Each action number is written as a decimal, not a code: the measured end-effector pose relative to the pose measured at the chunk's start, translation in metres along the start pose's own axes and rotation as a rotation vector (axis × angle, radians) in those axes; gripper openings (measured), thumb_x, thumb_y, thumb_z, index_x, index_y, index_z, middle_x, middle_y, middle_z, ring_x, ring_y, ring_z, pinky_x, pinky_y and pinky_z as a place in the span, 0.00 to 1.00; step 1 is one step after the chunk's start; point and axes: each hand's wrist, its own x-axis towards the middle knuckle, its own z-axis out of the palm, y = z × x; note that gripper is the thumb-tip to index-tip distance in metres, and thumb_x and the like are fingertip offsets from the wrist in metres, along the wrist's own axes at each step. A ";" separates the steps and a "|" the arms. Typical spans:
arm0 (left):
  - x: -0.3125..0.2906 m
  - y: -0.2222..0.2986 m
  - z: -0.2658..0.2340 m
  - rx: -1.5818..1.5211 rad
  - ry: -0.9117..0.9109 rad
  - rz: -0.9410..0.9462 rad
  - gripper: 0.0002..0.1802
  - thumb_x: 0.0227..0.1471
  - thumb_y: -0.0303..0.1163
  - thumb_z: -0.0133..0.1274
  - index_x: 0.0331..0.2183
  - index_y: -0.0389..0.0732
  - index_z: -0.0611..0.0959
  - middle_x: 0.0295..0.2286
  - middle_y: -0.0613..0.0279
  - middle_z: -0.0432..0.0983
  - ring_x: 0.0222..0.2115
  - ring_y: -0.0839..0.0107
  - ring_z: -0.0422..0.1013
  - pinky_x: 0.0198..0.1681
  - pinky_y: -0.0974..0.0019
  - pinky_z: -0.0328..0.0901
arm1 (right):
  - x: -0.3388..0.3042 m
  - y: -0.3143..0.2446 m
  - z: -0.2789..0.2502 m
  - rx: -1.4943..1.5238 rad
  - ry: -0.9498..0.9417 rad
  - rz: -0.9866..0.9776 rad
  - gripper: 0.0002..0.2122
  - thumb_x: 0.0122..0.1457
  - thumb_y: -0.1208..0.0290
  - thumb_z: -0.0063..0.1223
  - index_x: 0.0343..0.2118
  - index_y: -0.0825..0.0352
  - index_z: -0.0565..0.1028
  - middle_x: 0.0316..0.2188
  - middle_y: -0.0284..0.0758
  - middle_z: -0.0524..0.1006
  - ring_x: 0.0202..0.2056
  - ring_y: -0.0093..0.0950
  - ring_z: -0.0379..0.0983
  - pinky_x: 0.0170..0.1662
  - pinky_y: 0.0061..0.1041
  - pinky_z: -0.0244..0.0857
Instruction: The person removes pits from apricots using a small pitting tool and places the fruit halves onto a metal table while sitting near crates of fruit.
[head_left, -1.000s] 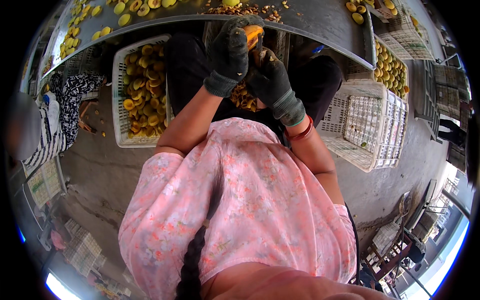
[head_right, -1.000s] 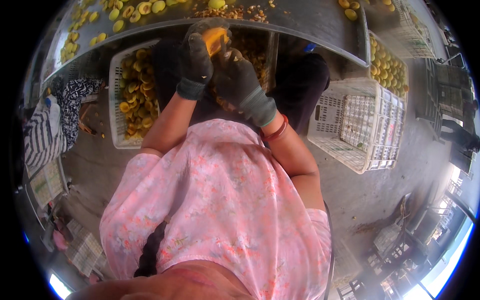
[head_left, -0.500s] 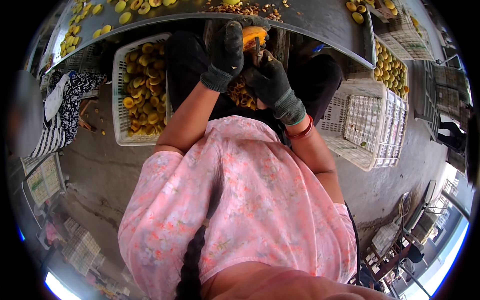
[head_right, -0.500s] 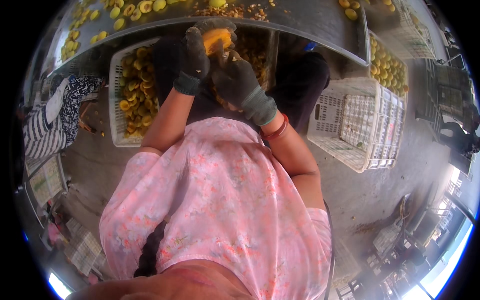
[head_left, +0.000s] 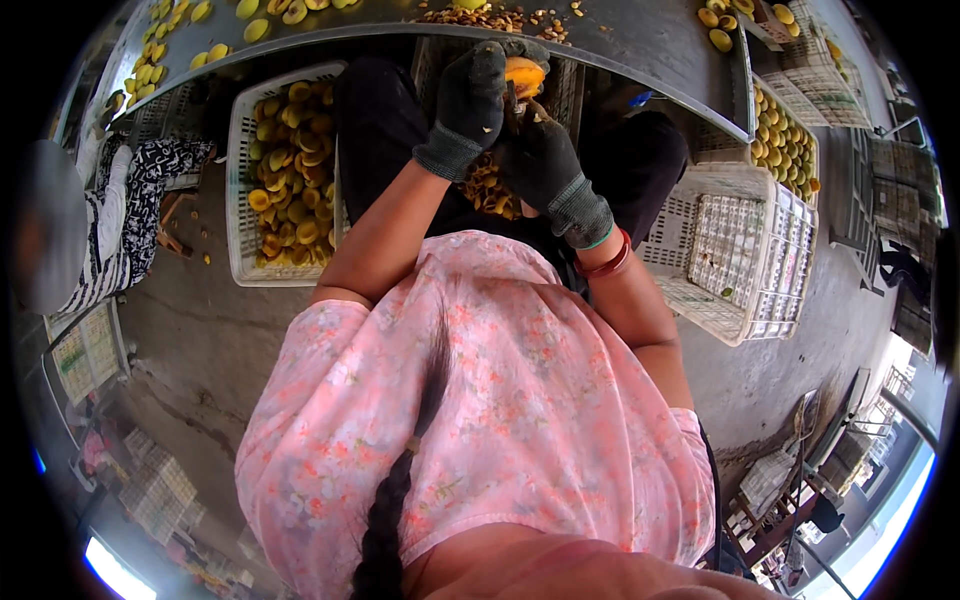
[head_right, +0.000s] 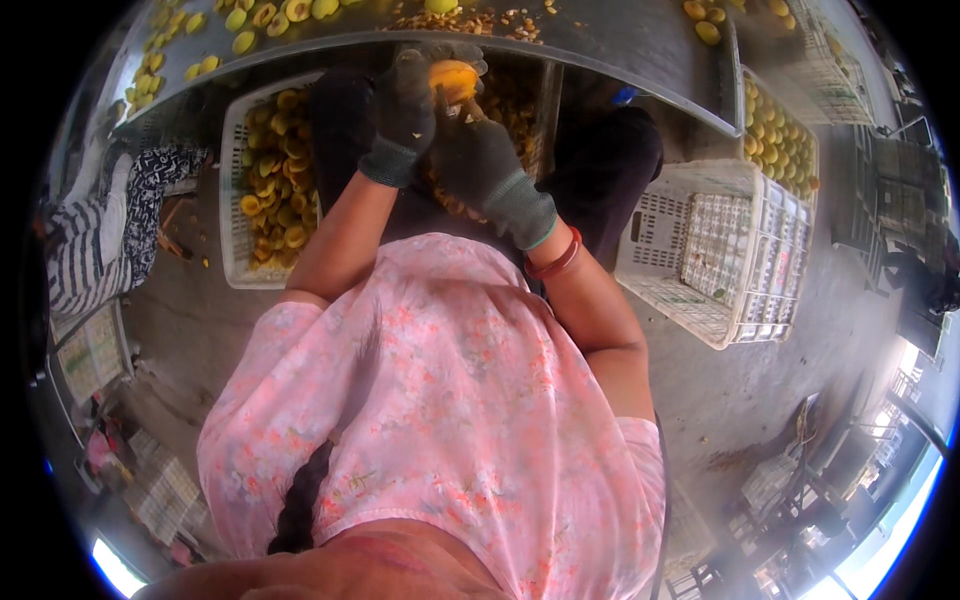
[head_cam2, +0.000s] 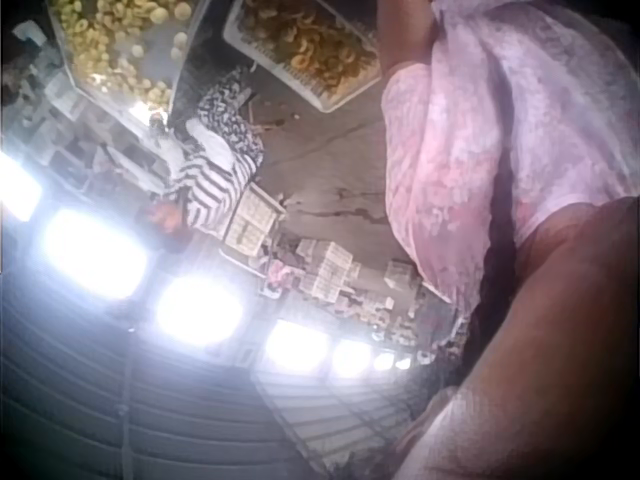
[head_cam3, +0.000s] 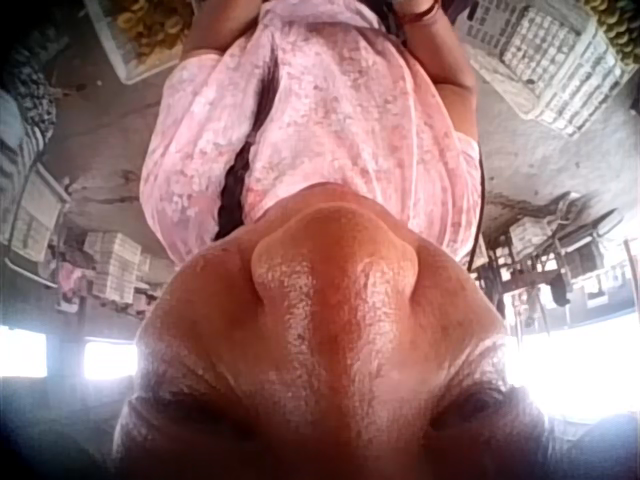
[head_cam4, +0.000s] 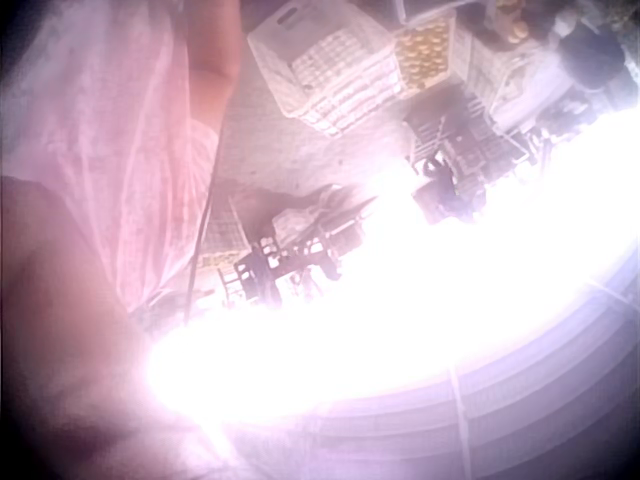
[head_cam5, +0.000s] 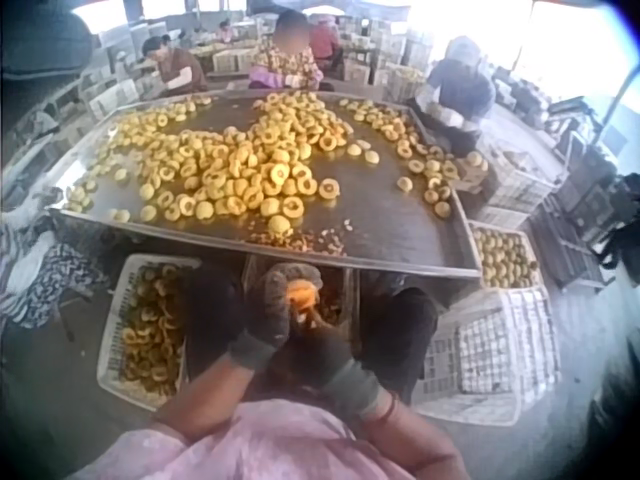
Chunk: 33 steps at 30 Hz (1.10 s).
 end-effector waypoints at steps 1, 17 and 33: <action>0.001 -0.006 0.000 -0.049 -0.002 -0.004 0.25 0.58 0.47 0.38 0.36 0.35 0.78 0.29 0.59 0.77 0.30 0.74 0.73 0.35 0.73 0.67 | -0.004 -0.010 -0.004 0.232 -0.040 0.274 0.03 0.56 0.73 0.49 0.32 0.65 0.71 0.18 0.26 0.68 0.16 0.16 0.63 0.18 0.18 0.57; -0.003 -0.028 -0.004 0.250 0.330 0.385 0.18 0.56 0.40 0.44 0.31 0.33 0.79 0.25 0.61 0.77 0.25 0.76 0.71 0.28 0.72 0.66 | -0.006 -0.017 -0.019 0.661 -0.441 0.682 0.03 0.54 0.75 0.47 0.32 0.65 0.71 0.17 0.29 0.68 0.19 0.20 0.66 0.22 0.20 0.60; 0.005 -0.014 -0.019 -0.300 -0.268 -0.005 0.17 0.58 0.37 0.42 0.32 0.35 0.81 0.24 0.61 0.78 0.27 0.74 0.73 0.32 0.71 0.68 | -0.011 -0.010 -0.019 0.398 -0.503 0.332 0.05 0.55 0.75 0.48 0.34 0.66 0.70 0.16 0.24 0.65 0.17 0.17 0.62 0.19 0.18 0.55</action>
